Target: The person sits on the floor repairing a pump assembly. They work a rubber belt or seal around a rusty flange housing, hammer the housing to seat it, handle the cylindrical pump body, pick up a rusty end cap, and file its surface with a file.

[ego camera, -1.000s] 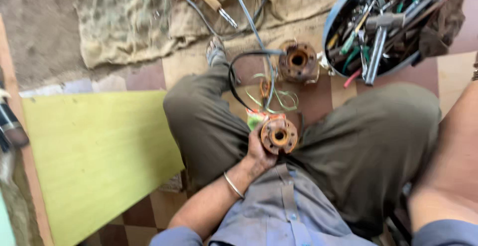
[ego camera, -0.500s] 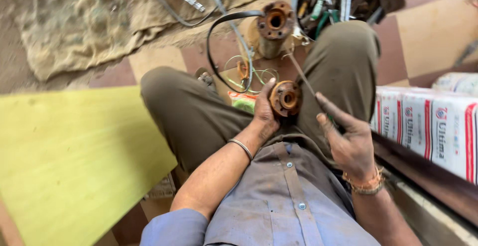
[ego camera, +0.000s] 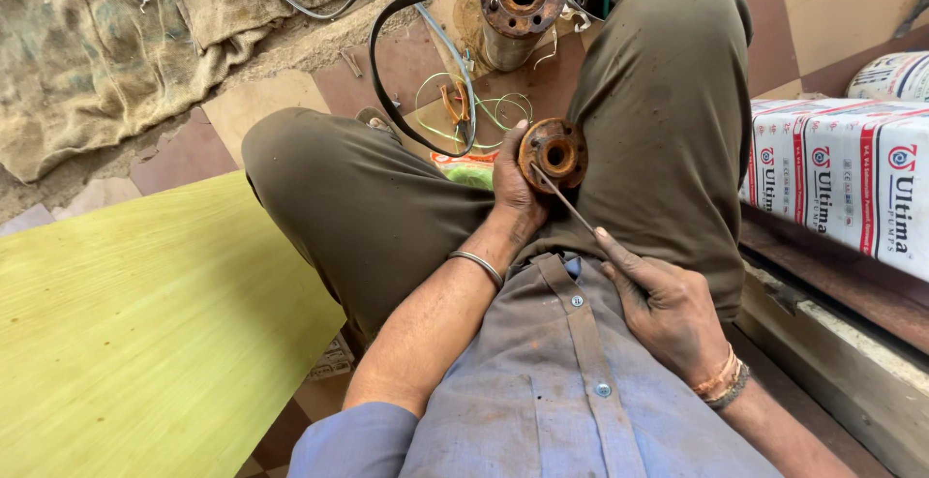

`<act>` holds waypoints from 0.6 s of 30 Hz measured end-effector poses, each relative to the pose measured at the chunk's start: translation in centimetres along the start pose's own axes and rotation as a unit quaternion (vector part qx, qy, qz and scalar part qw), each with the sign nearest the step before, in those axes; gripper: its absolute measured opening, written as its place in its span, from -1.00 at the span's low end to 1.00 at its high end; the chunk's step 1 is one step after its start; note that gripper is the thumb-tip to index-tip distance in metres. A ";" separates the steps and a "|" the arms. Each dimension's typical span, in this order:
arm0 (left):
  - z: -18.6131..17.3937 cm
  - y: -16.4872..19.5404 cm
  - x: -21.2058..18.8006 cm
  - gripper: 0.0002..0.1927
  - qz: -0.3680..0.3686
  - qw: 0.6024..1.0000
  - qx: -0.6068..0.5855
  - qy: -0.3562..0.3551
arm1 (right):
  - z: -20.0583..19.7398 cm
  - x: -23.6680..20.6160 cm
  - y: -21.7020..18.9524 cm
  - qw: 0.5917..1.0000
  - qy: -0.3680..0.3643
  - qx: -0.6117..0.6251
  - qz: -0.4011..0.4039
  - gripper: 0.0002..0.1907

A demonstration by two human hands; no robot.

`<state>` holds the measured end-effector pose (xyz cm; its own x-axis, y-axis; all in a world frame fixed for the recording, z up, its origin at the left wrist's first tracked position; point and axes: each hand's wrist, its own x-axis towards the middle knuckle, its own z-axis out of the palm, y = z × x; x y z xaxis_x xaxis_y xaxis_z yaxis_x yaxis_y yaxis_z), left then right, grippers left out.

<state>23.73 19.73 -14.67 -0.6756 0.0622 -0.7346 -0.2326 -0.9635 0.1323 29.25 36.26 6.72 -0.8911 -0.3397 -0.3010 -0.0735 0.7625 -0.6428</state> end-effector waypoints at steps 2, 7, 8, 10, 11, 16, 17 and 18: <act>0.0 -0.3 -0.1 -0.61 0.001 1.000 -0.007 0.000 | -0.1 0.2 -0.4 0.999 -0.003 -0.047 -0.013 -0.50; 0.0 -0.5 0.0 -0.61 0.005 0.999 -0.035 0.027 | 0.3 0.6 -0.5 0.994 0.010 -0.095 -0.051 -0.49; 0.0 -0.4 0.2 -0.60 0.011 0.999 -0.026 0.017 | 0.5 0.7 -0.2 0.992 0.018 -0.098 -0.074 -0.48; -0.2 -0.5 0.2 -0.59 0.005 1.000 -0.013 0.011 | 0.7 0.6 0.2 0.989 0.020 -0.108 -0.102 -0.45; -0.4 -0.7 0.1 -0.60 0.006 1.000 -0.023 0.017 | 0.6 0.2 0.4 0.990 0.006 -0.111 -0.088 -0.46; -1.0 -1.0 0.4 -0.61 0.020 0.999 -0.029 0.030 | 0.8 -0.1 0.9 0.988 -0.009 -0.141 -0.069 -0.40; -1.1 -1.0 0.3 -0.60 0.013 1.000 -0.022 0.005 | 1.0 0.0 0.8 0.989 0.005 -0.126 -0.079 -0.40; -1.2 -1.0 0.2 -0.58 0.003 1.000 -0.021 -0.015 | 1.3 0.2 0.7 0.990 0.013 -0.113 -0.085 -0.40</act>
<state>24.67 20.43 -15.73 -0.6981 0.0638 -0.7131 -0.1991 -0.9740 0.1078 29.64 36.05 5.31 -0.8683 -0.4619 -0.1809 -0.3200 0.8003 -0.5071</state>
